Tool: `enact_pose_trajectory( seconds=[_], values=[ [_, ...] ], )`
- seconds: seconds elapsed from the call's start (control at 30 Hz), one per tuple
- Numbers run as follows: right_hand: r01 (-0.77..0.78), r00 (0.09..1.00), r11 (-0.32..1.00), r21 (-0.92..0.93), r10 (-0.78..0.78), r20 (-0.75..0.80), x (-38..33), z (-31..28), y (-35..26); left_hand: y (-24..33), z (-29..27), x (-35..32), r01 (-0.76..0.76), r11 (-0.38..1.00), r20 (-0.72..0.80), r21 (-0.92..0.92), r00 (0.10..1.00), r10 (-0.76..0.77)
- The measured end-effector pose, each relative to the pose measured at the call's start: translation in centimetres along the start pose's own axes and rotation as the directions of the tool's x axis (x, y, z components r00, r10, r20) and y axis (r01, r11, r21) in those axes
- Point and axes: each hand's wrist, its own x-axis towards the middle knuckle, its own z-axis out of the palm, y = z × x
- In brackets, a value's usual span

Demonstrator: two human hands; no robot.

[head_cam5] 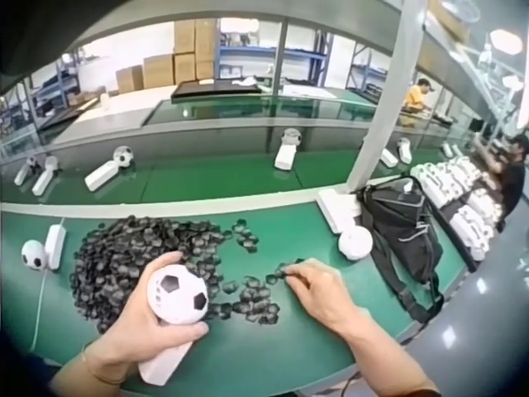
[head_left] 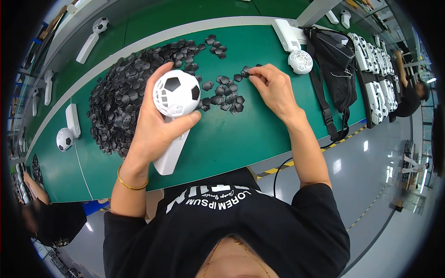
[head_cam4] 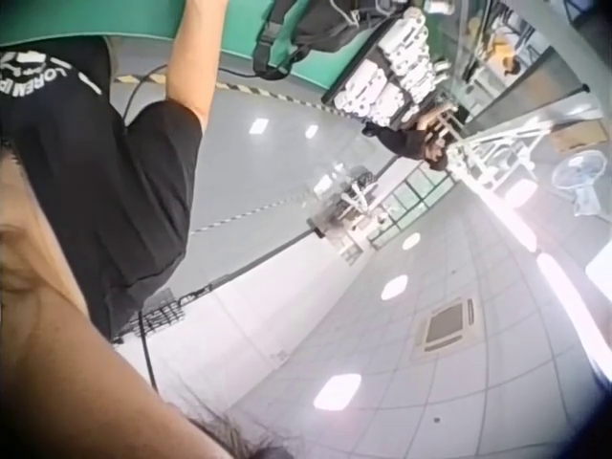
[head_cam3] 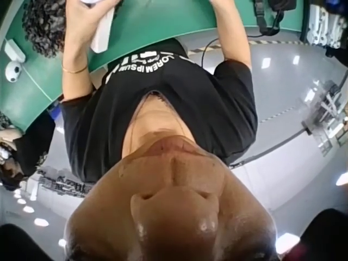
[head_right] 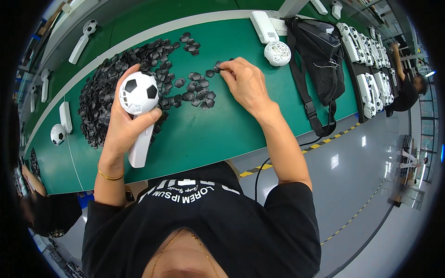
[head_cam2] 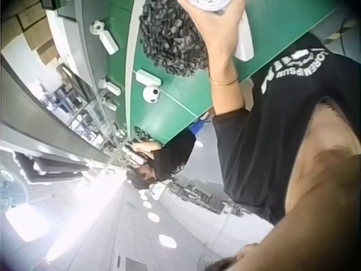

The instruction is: Assembling small handheld fans with soccer ball patterned covers at a factory workbench.

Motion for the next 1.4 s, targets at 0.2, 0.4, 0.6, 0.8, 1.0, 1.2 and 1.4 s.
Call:
enact_pose_trajectory(
  seconds=[0.2,0.4,0.6,0.8,1.0,1.2,1.4],
  values=[
    [0.191,0.981,0.947,-0.259,-0.192,0.023,0.7,0.8,-0.6,-1.1,-0.3,0.5,0.019,0.995,-0.057,-0.102,0.998,-0.025],
    [0.330,0.944,0.877,-0.350,-0.314,0.104,1.6,0.6,-0.5,-1.5,-0.3,0.8,0.020,0.989,-0.012,-0.148,1.000,-0.022],
    [0.438,0.899,0.765,-0.472,-0.383,0.213,2.1,0.9,-0.4,-0.3,-0.6,0.8,0.140,0.941,0.054,-0.310,0.990,-0.129],
    [0.363,0.931,0.771,-0.523,-0.290,0.220,3.2,0.5,-1.4,-0.7,-0.3,1.8,0.077,0.928,0.051,-0.365,0.997,-0.063],
    [-0.095,0.994,0.792,0.604,0.044,0.099,3.7,-0.5,-8.5,-1.1,0.1,2.2,0.042,0.926,0.003,-0.375,0.999,-0.044],
    [-0.031,0.999,0.607,0.794,0.008,0.032,2.8,2.5,-11.6,-2.3,1.3,3.1,-0.129,0.947,-0.073,-0.295,0.991,0.112],
    [0.028,0.995,0.658,0.752,0.053,-0.083,2.6,3.6,-11.6,-2.0,1.8,3.1,-0.165,0.952,-0.119,-0.259,0.983,0.138]
  ],
)
